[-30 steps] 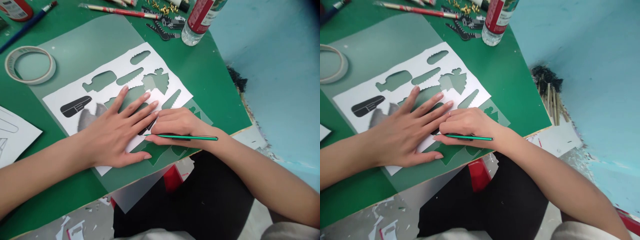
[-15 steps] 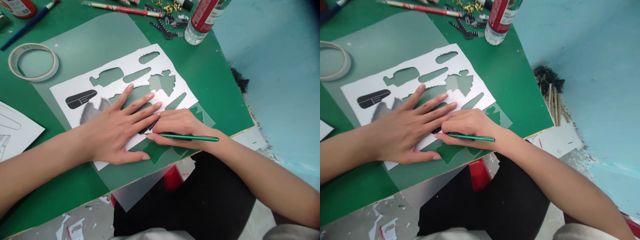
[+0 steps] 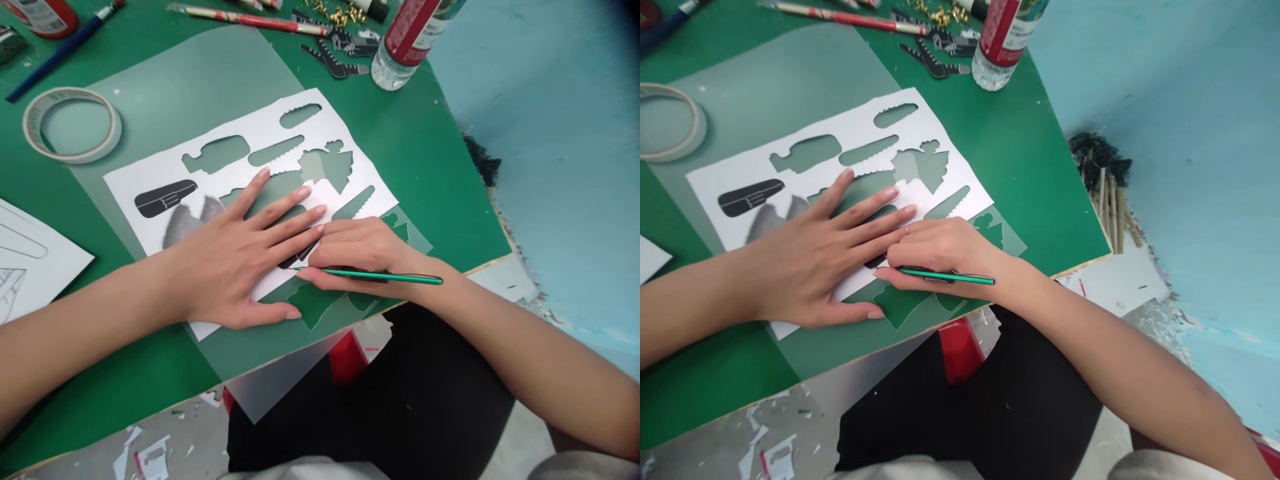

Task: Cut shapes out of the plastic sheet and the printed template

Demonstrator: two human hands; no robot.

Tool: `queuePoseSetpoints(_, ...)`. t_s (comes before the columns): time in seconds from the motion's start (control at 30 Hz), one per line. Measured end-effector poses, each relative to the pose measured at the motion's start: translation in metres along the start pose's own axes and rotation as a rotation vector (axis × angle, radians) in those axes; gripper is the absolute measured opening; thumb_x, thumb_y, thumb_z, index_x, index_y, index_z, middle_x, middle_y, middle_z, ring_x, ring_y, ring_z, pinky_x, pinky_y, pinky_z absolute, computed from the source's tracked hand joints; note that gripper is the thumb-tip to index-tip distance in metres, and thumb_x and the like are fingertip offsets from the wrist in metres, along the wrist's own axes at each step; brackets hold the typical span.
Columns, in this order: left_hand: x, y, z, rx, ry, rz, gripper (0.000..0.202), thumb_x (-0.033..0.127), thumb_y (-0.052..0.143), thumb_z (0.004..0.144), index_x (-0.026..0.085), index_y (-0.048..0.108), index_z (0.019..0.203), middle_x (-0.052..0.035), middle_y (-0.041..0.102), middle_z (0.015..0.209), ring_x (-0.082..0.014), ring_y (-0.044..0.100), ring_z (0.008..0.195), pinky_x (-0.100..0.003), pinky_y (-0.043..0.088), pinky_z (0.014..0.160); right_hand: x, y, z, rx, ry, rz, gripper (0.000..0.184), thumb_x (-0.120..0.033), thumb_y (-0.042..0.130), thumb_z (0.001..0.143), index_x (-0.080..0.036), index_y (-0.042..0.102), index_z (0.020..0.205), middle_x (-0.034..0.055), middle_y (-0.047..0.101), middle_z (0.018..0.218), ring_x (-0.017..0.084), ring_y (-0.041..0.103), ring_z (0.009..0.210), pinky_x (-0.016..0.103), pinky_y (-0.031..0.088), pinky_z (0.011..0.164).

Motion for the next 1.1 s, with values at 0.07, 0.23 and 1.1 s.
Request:
queuePoseSetpoints(0.07, 0.0, 0.0, 0.0, -0.005, 0.005, 0.007, 0.094, 0.079, 0.03, 0.102, 0.016, 0.015, 0.171, -0.0058, 0.02, 0.179, -0.034, 0.012, 0.167, -0.063, -0.007, 0.134, 0.0, -0.001, 0.0, -0.012, -0.004, -0.021, 0.035, -0.03, 0.055, 0.11, -0.018, 0.064, 0.078, -0.0009, 0.06, 0.07, 0.013, 0.056, 0.072, 0.026, 0.046, 0.069)
queuePoseSetpoints(0.23, 0.001, -0.001, 0.0, -0.038, -0.005, -0.027, 0.095, 0.08, 0.034, 0.1, 0.02, 0.015, 0.172, -0.0033, 0.02, 0.179, -0.037, 0.015, 0.166, -0.065, -0.009, 0.133, 0.0, -0.003, 0.001, -0.013, -0.02, -0.035, 0.033, -0.03, 0.056, 0.11, -0.018, 0.066, 0.081, -0.0005, 0.063, 0.071, 0.013, 0.057, 0.073, 0.026, 0.046, 0.07)
queuePoseSetpoints(1.1, 0.0, 0.001, -0.002, 0.008, 0.0, -0.026, 0.089, 0.075, 0.026, 0.105, 0.015, 0.016, 0.171, -0.0058, 0.019, 0.179, -0.0338, 0.013, 0.167, -0.061, -0.003, 0.134, -0.005, 0.0, 0.008, -0.043, 0.042, 0.033, 0.037, -0.031, 0.055, 0.11, -0.018, 0.062, 0.076, -0.0041, 0.057, 0.068, 0.01, 0.048, 0.066, 0.025, 0.038, 0.063)
Point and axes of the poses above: each hand's wrist, its own z-axis towards the middle knuckle, its own y-axis out of the palm, x = y × z, the point moved 2 cm from there along z, towards the middle knuckle
